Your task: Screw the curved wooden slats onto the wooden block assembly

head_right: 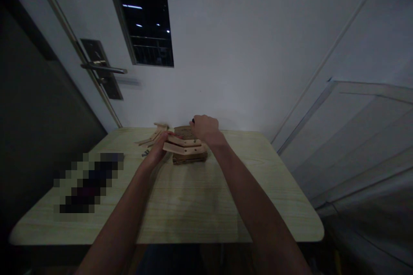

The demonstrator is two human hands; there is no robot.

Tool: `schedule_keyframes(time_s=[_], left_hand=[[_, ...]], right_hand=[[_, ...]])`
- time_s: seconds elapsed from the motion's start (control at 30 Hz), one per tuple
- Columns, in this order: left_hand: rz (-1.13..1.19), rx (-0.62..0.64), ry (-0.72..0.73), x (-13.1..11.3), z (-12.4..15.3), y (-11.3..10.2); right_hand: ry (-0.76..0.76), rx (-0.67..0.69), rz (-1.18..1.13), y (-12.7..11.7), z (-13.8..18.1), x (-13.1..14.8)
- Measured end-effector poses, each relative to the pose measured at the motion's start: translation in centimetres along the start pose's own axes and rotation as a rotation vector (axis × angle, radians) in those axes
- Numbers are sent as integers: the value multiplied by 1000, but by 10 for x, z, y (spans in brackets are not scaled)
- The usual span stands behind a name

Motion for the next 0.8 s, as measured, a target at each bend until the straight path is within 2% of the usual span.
schedule_keyframes(time_s=[0.2, 0.37, 0.6, 0.8], left_hand=[[23, -50, -47, -4, 3, 1], [4, -33, -20, -8, 4, 3], [9, -8, -8, -4, 3, 2], [-1, -10, -7, -5, 3, 2]], right_hand=[[38, -17, -1, -1, -3, 0], [73, -10, -8, 5, -5, 0], [14, -67, -102, 12, -1, 5], [12, -67, -31, 11, 2, 4]])
Point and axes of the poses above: each hand's wrist, its own z-axis away from the middle knuckle, its own y-axis out of the palm, x = y × z, the point moved 5 cm from there along -z, towards the middle knuckle, and after that the axes turned 12 degrees about y, right-handed, at the moved point
